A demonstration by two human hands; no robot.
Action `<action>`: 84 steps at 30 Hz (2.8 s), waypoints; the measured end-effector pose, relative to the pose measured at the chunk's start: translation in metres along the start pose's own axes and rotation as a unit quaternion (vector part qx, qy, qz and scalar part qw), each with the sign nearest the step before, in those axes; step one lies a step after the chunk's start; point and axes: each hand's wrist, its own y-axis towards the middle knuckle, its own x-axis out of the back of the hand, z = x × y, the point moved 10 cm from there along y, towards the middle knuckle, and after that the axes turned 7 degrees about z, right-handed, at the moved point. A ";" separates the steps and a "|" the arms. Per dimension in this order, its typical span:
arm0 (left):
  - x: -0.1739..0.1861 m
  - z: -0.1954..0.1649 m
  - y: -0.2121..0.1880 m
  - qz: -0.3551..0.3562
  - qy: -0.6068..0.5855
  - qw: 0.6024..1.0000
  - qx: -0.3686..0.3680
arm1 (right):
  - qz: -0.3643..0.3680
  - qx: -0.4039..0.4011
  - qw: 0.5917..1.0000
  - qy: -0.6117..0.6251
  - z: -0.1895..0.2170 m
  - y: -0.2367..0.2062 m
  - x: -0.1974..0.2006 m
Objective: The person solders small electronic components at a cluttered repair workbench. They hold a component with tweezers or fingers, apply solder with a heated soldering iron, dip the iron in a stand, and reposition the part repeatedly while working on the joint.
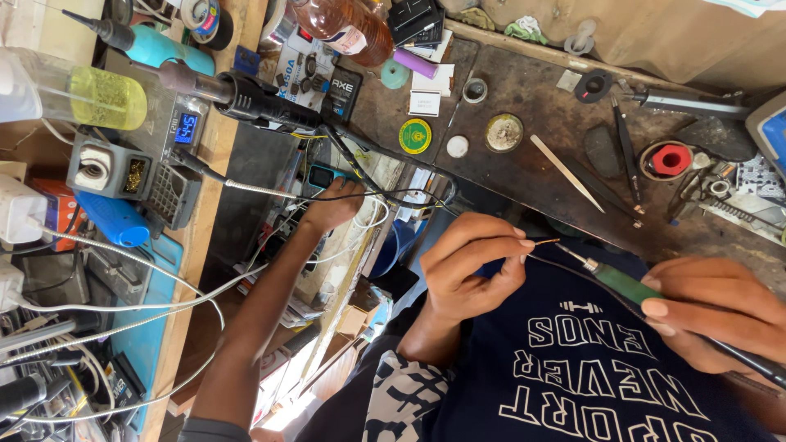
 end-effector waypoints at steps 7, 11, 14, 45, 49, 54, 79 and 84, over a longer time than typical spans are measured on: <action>0.000 0.000 0.000 -0.001 0.002 1.000 -0.003 | -0.002 -0.004 1.000 0.000 -0.001 -0.002 -0.001; 0.000 0.000 -0.001 -0.003 0.001 1.000 -0.002 | 0.000 0.005 1.000 0.003 0.000 -0.003 -0.001; 0.000 0.000 -0.001 -0.003 0.003 1.000 -0.003 | 0.005 -0.003 1.000 -0.002 -0.003 -0.005 -0.001; 0.000 -0.002 -0.002 -0.005 0.000 1.000 -0.013 | -0.002 -0.018 1.000 -0.004 0.000 0.000 0.000; 0.001 -0.001 -0.003 -0.005 0.000 1.000 -0.011 | 0.008 -0.023 1.000 -0.017 0.002 -0.001 -0.001; 0.001 -0.001 -0.003 -0.008 -0.007 1.000 -0.012 | 0.012 -0.034 0.999 -0.012 0.001 -0.003 0.001; 0.000 -0.001 -0.001 0.000 -0.006 1.000 -0.008 | 0.016 -0.021 1.000 -0.012 0.003 0.003 0.000; 0.000 -0.001 -0.003 0.001 -0.007 1.000 -0.008 | 0.000 -0.016 1.000 -0.007 0.001 -0.001 0.000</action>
